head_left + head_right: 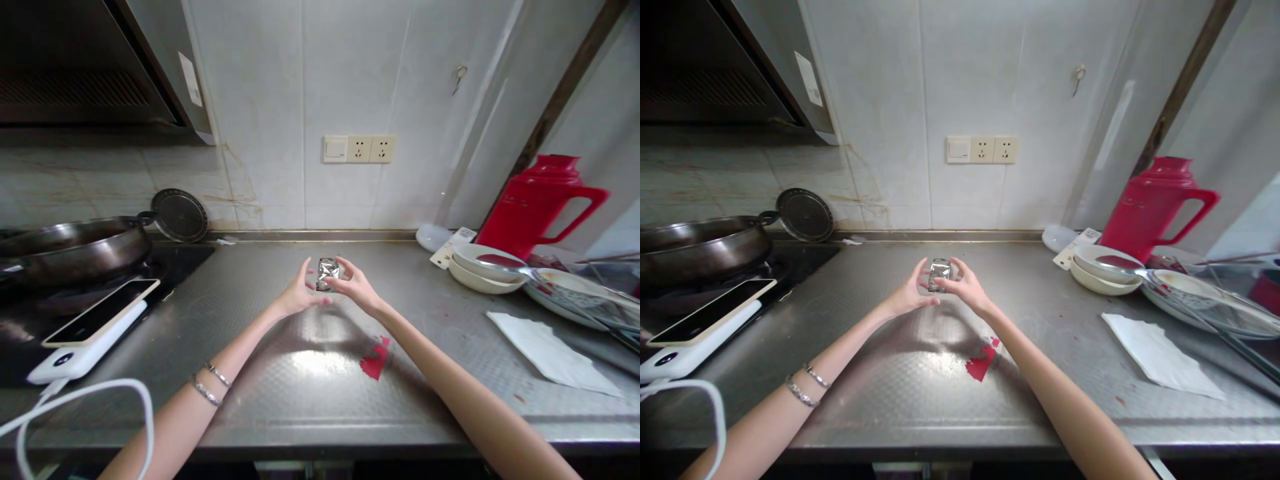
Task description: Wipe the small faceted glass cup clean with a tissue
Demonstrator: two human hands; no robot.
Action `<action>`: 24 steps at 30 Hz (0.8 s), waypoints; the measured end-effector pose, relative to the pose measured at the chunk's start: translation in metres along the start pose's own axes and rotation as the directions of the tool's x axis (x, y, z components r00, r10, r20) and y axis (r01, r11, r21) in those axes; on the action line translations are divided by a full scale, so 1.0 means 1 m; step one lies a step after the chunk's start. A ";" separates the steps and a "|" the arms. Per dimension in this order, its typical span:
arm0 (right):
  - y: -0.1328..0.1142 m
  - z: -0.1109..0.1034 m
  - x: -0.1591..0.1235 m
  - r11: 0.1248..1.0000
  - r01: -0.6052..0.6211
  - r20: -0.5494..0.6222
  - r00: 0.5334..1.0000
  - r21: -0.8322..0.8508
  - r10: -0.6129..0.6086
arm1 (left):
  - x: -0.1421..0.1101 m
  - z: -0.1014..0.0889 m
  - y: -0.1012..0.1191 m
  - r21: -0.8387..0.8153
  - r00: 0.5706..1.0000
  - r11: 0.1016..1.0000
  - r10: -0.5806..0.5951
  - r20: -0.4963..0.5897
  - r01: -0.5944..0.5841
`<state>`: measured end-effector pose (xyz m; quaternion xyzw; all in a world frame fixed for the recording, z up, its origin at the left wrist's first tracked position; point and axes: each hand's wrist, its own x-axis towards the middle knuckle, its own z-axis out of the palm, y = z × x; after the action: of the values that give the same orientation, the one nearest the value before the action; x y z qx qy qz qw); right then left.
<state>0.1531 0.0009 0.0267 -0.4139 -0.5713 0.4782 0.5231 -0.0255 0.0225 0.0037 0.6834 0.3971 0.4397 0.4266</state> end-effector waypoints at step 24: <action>0.001 -0.007 0.001 0.862 0.350 -0.058 0.916 -0.366 -0.396 | -0.019 0.026 0.014 0.174 0.971 0.967 0.206 -0.122 -0.184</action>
<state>0.1595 0.0026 0.0259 -0.4117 -0.6805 0.2308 0.5604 -0.0047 -0.0055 0.0056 0.7192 0.3910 0.4923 0.2956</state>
